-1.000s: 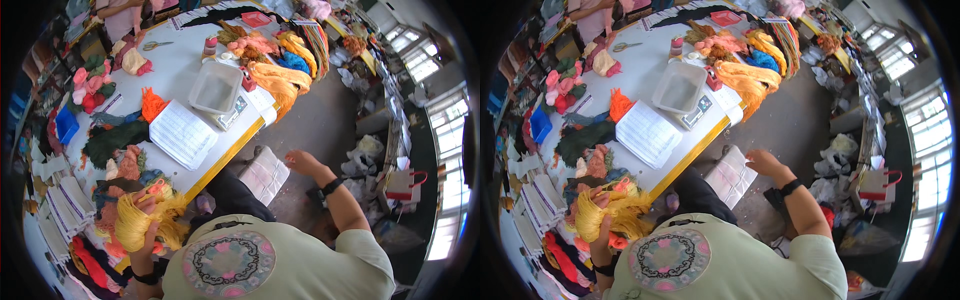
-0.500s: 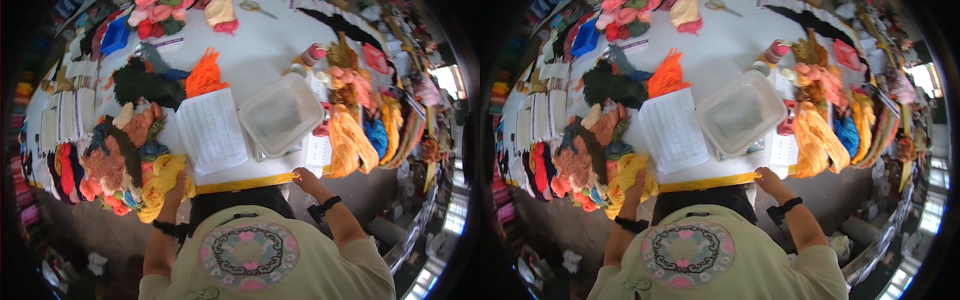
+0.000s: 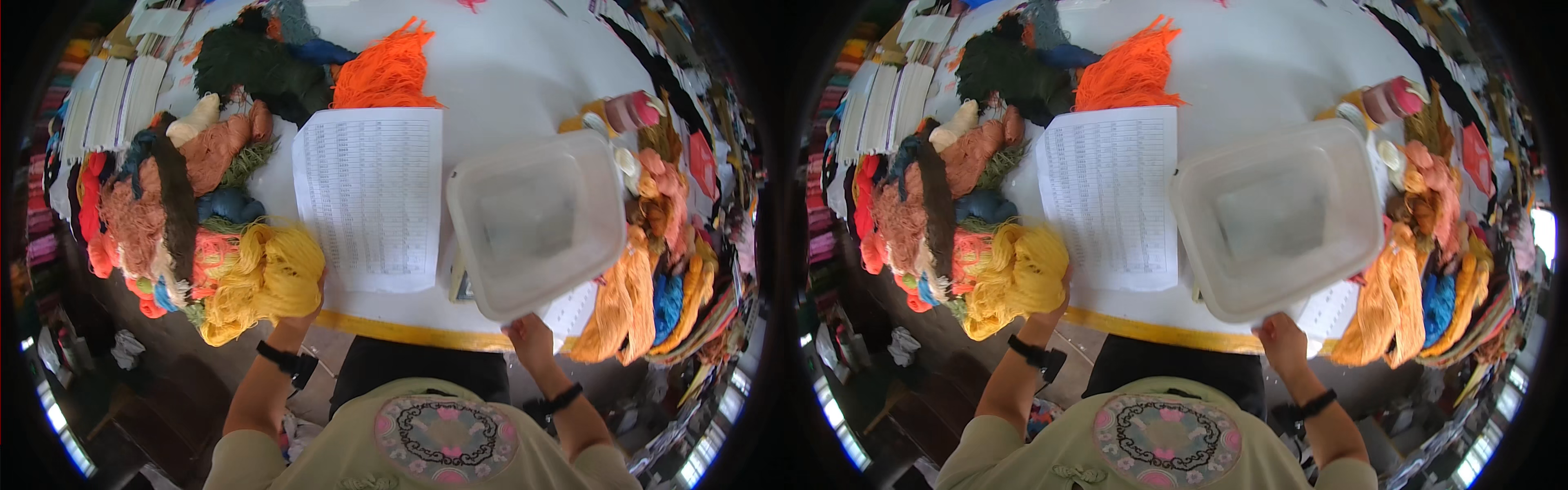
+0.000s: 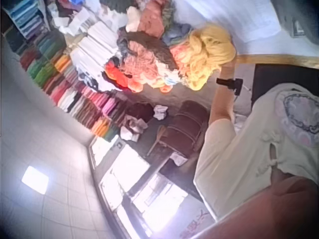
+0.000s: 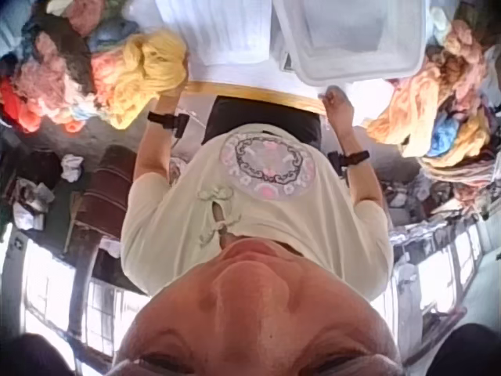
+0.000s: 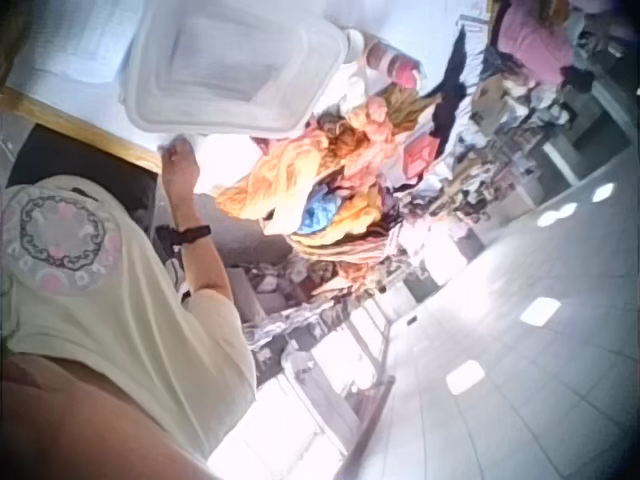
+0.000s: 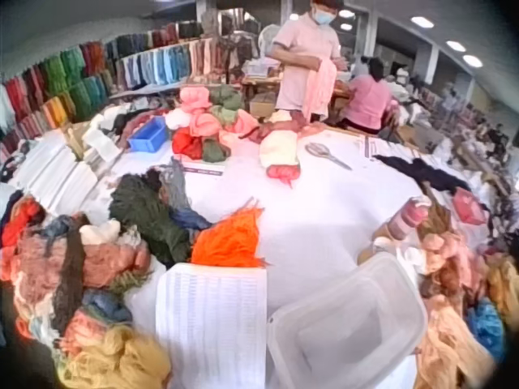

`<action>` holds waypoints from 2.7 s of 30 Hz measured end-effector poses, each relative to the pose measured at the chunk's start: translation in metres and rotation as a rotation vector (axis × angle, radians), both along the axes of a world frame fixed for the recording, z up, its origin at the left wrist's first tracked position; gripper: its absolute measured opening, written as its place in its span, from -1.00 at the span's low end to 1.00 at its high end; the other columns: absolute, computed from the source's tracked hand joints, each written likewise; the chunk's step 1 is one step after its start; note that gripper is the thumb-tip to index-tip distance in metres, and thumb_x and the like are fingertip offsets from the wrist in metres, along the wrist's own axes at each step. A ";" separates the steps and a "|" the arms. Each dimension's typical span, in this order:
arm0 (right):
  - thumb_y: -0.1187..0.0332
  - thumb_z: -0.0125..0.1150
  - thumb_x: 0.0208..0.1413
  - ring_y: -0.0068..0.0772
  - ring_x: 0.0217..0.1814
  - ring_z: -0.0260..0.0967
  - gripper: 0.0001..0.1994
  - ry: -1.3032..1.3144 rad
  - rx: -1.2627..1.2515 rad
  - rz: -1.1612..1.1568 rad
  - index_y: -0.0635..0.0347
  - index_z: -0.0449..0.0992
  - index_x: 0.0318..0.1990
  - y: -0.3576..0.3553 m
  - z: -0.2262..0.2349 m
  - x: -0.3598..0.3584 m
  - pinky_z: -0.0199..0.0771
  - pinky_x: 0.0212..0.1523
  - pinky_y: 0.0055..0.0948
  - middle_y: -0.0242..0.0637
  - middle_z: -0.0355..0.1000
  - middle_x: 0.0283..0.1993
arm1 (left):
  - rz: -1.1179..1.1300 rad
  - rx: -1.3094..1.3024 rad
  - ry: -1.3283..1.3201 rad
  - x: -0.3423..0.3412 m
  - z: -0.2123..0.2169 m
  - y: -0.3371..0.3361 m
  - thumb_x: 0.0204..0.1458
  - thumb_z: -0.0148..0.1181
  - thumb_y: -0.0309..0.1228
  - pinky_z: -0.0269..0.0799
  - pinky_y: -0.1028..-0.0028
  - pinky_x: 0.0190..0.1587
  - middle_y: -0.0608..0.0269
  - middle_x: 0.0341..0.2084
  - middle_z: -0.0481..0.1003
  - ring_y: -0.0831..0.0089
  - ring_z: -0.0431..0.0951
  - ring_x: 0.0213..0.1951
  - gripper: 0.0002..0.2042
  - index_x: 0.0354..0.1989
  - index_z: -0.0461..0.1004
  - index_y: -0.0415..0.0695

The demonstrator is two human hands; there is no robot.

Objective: The person weighs bundles of orange yarn on a scale, ties them with white tags, and then retrieves yellow yarn from a rack to weigh and tag it as well.

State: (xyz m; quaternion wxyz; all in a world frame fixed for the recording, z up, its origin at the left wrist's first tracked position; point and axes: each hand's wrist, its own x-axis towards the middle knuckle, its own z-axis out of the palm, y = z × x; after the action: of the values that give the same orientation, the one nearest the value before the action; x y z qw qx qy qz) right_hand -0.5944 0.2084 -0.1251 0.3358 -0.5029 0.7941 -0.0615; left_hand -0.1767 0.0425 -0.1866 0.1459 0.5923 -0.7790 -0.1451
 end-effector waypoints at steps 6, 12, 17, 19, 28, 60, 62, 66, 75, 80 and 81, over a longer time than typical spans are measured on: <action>0.38 0.43 -0.15 -0.27 -0.54 0.41 -0.76 -0.026 -0.122 -0.088 0.17 0.41 -0.46 0.014 -0.011 0.003 0.40 -0.49 -0.36 -0.26 0.40 -0.52 | 0.034 -0.005 0.111 0.005 0.007 0.011 0.07 0.24 -0.31 0.17 0.20 0.25 0.08 0.13 0.39 0.08 0.32 0.19 -0.49 0.20 0.31 -0.17; 0.40 0.45 -0.17 -0.33 -0.58 0.38 -0.77 -0.006 -0.233 -0.046 0.18 0.43 -0.47 0.025 -0.010 0.003 0.38 -0.50 -0.39 -0.28 0.39 -0.60 | -0.055 -0.102 0.162 0.013 0.002 0.015 0.08 0.20 -0.40 0.29 0.22 0.13 0.09 -0.01 0.47 0.10 0.44 0.04 -0.63 0.08 0.41 -0.19; 0.37 0.41 -0.11 -0.31 -0.58 0.38 -0.79 0.048 -0.456 0.058 0.18 0.43 -0.46 0.032 -0.020 0.004 0.36 -0.51 -0.36 -0.28 0.37 -0.60 | -0.008 -0.337 0.677 0.001 0.026 0.073 0.12 0.15 -0.49 0.41 0.32 -0.12 0.22 -0.26 0.55 0.25 0.52 -0.13 -0.83 -0.12 0.47 -0.22; 0.37 0.39 -0.09 -0.30 -0.57 0.38 -0.79 0.064 -0.514 0.072 0.18 0.43 -0.46 0.037 -0.026 0.005 0.35 -0.51 -0.35 -0.27 0.37 -0.60 | -0.003 -0.325 0.704 0.007 0.037 0.107 0.15 0.12 -0.51 0.40 0.43 -0.24 0.29 -0.34 0.53 0.40 0.52 -0.27 -0.86 -0.15 0.46 -0.24; 0.37 0.37 -0.04 -0.43 -0.57 0.33 -0.81 0.109 -0.669 0.089 0.22 0.44 -0.44 0.050 -0.041 0.001 0.33 -0.51 -0.43 -0.33 0.39 -0.59 | -0.289 0.223 1.384 0.008 0.124 0.239 0.12 0.21 -0.10 0.24 0.63 -0.51 0.39 -0.56 0.40 0.67 0.35 -0.56 -0.66 -0.21 0.43 -0.16; 0.61 0.21 0.05 -0.46 -0.30 0.43 -0.91 -1.499 -1.761 1.112 0.20 0.54 -0.33 0.084 0.177 0.142 0.63 -0.06 -0.46 -0.34 0.43 -0.27 | -0.488 0.546 1.019 -0.093 0.076 0.145 0.21 0.09 -0.36 0.44 0.54 -0.39 0.36 -0.49 0.53 0.60 0.53 -0.41 -0.85 -0.20 0.48 -0.19; 0.61 0.20 0.06 -0.46 -0.31 0.43 -0.92 -1.463 -1.693 1.123 0.20 0.54 -0.34 0.089 0.176 0.144 0.64 -0.06 -0.46 -0.33 0.43 -0.28 | -0.479 0.517 1.026 -0.088 0.074 0.141 0.22 0.08 -0.35 0.47 0.54 -0.34 0.30 -0.43 0.56 0.57 0.57 -0.36 -0.82 -0.16 0.47 -0.20; 0.58 0.23 0.06 -0.47 -0.34 0.43 -0.94 -1.361 -1.471 1.341 0.21 0.51 -0.34 0.092 0.184 0.129 0.65 -0.14 -0.46 -0.28 0.42 -0.32 | -0.476 0.574 1.152 -0.087 0.082 0.138 0.23 0.09 -0.31 0.52 0.48 -0.11 0.15 -0.20 0.57 0.43 0.60 -0.13 -0.71 0.00 0.41 -0.26; 0.43 0.34 0.06 -0.69 -0.35 0.27 -0.74 -0.851 -0.799 0.190 0.19 0.41 -0.14 0.036 0.118 0.136 0.34 -0.32 -0.61 -0.46 0.33 -0.20 | -0.728 0.734 1.489 -0.102 0.161 0.133 0.15 0.05 0.07 0.12 0.17 0.32 -0.01 0.31 0.17 0.17 0.15 0.34 -0.28 0.28 0.18 -0.29; 0.34 0.28 0.15 -0.79 -0.50 0.14 -0.75 -0.901 -0.752 0.342 0.12 0.39 -0.07 0.028 0.093 0.127 0.18 -0.50 -0.69 -0.57 0.27 -0.40 | -0.748 0.526 1.353 -0.106 0.166 0.142 0.26 0.02 -0.17 0.22 0.34 0.25 0.10 0.19 0.32 0.39 0.33 0.19 -0.49 0.24 0.25 -0.29; 0.34 0.28 0.15 -0.79 -0.50 0.14 -0.75 -0.905 -0.759 0.340 0.12 0.39 -0.07 0.034 0.100 0.128 0.18 -0.50 -0.69 -0.57 0.27 -0.40 | -0.710 0.538 1.342 -0.102 0.165 0.142 0.27 0.01 -0.18 0.25 0.37 0.21 0.14 0.15 0.36 0.43 0.36 0.15 -0.52 0.23 0.26 -0.28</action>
State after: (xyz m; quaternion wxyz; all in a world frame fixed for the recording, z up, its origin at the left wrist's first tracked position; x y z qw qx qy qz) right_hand -0.4661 0.2429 -0.0246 0.4422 -0.6309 0.4041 -0.4931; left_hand -0.2790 0.1840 -0.0215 0.3804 0.1109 -0.6055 -0.6902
